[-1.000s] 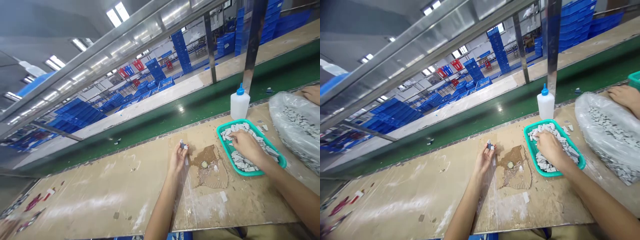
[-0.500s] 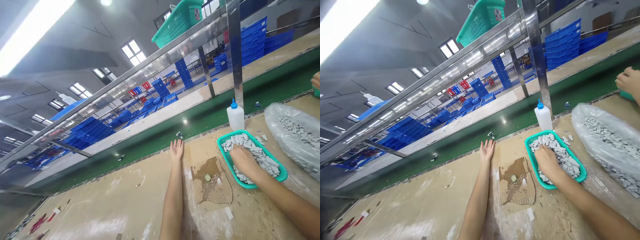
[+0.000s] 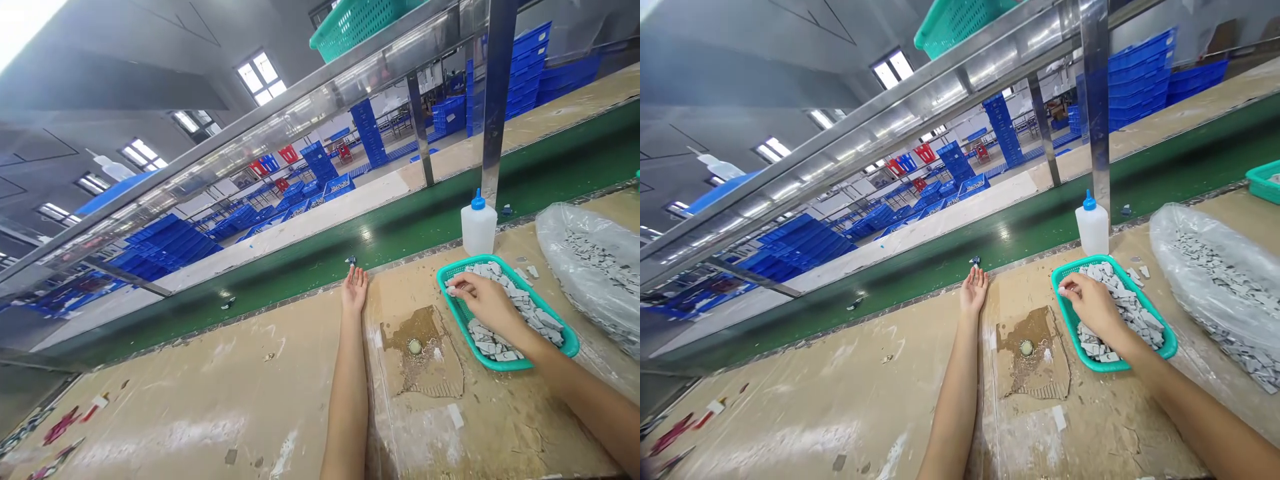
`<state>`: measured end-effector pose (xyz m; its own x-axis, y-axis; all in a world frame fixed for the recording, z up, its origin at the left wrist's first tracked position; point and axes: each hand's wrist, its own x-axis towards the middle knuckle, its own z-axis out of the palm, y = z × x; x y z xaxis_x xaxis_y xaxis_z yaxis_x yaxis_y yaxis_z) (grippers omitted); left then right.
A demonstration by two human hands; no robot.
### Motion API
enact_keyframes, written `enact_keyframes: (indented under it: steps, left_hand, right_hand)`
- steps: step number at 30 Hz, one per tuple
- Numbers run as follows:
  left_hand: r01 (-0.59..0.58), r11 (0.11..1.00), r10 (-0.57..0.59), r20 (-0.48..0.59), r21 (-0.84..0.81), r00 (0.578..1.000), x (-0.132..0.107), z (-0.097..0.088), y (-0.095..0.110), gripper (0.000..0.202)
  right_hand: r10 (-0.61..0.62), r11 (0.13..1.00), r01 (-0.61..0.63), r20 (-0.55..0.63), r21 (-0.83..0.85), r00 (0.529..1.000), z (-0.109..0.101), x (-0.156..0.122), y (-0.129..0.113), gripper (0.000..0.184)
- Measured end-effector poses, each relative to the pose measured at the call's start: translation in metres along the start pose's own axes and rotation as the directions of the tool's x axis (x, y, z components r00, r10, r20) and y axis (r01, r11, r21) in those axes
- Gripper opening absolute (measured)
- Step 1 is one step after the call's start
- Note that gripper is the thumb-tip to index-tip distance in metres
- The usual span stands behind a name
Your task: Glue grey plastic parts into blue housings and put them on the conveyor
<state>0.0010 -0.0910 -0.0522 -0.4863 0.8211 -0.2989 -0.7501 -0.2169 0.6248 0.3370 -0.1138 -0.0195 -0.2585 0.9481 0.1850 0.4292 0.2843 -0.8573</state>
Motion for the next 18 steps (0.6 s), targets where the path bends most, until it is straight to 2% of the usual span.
enact_keyframes:
  steps: [2,5,9,12,14,16,18]
  left_hand:
    - [0.004,1.000,-0.004,-0.007,0.004,1.000,0.001,0.001,-0.001,0.028]
    - [0.002,1.000,-0.002,-0.003,0.004,1.000,0.002,0.001,-0.001,0.026]
    - [0.004,1.000,-0.005,0.039,0.026,0.999,-0.002,0.001,0.003,0.026]
    - [0.012,0.994,-0.031,0.167,0.113,0.986,-0.014,0.012,0.003,0.026]
    - [-0.018,0.976,-0.053,0.318,0.217,0.947,-0.029,0.026,-0.001,0.030]
    - [-0.075,0.932,-0.104,0.459,0.354,0.882,-0.047,0.044,-0.009,0.034]
    - [-0.143,0.849,-0.190,0.546,0.509,0.816,-0.068,0.062,-0.020,0.036]
  right_hand:
    - [0.058,0.977,-0.058,0.005,0.206,0.998,-0.005,0.002,-0.003,0.019]
    - [0.114,0.896,-0.142,0.092,0.420,0.989,-0.010,0.003,-0.008,0.037]
    - [0.181,0.790,-0.259,0.193,0.556,0.964,-0.011,0.001,-0.012,0.054]
    - [0.214,0.731,-0.312,0.230,0.608,0.949,-0.011,0.000,-0.013,0.055]
    - [0.219,0.715,-0.321,0.236,0.621,0.947,-0.013,0.000,-0.015,0.056]
    - [0.212,0.720,-0.303,0.218,0.624,0.953,-0.014,0.001,-0.018,0.057]
    - [0.203,0.738,-0.268,0.175,0.619,0.963,-0.015,0.002,-0.020,0.058]
